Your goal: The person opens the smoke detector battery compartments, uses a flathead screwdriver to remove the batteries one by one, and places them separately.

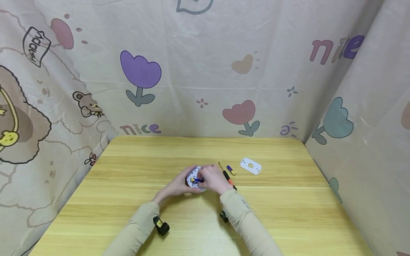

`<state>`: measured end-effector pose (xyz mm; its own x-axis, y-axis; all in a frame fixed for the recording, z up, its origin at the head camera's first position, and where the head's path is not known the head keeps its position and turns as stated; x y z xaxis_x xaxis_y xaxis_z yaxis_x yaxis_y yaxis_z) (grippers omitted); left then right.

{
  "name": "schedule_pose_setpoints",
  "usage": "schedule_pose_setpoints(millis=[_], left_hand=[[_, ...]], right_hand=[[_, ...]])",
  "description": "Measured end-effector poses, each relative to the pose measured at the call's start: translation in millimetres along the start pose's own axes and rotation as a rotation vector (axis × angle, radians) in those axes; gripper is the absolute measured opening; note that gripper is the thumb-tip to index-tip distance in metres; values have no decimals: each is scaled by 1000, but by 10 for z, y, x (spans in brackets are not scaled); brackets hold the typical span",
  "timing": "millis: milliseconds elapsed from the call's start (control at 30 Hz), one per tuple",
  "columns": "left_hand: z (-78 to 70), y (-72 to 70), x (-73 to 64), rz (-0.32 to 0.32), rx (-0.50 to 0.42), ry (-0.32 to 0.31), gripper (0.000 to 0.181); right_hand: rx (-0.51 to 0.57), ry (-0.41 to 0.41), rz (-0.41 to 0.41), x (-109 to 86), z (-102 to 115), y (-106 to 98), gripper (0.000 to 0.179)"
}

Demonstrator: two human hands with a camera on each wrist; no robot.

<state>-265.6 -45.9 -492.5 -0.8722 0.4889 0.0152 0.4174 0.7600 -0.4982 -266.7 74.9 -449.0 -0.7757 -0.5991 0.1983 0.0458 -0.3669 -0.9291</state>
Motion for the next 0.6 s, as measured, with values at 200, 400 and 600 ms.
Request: schedule_pose_setpoints(millis=[200, 400, 600], left_hand=[[-23, -3, -6, 5, 10, 12, 105], [-31, -2, -13, 6, 1, 5, 105], [-32, -12, -20, -1, 6, -13, 107]], right_hand=[[-30, -42, -20, 4, 9, -4, 15], [-14, -40, -12, -9, -4, 1, 15], [61, -13, -38, -47, -70, 21, 17]])
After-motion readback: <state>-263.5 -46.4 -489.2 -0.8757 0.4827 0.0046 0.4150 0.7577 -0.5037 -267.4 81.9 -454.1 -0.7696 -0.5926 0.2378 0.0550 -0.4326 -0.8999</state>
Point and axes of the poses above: each hand's wrist, its own x-axis towards the middle knuckle, its own y-axis out of the palm, z = x × y, the point moved 7 cm from there along x, towards the middle knuckle, and after that the axes turned 1 degree about -y, right-handed, at the moved point
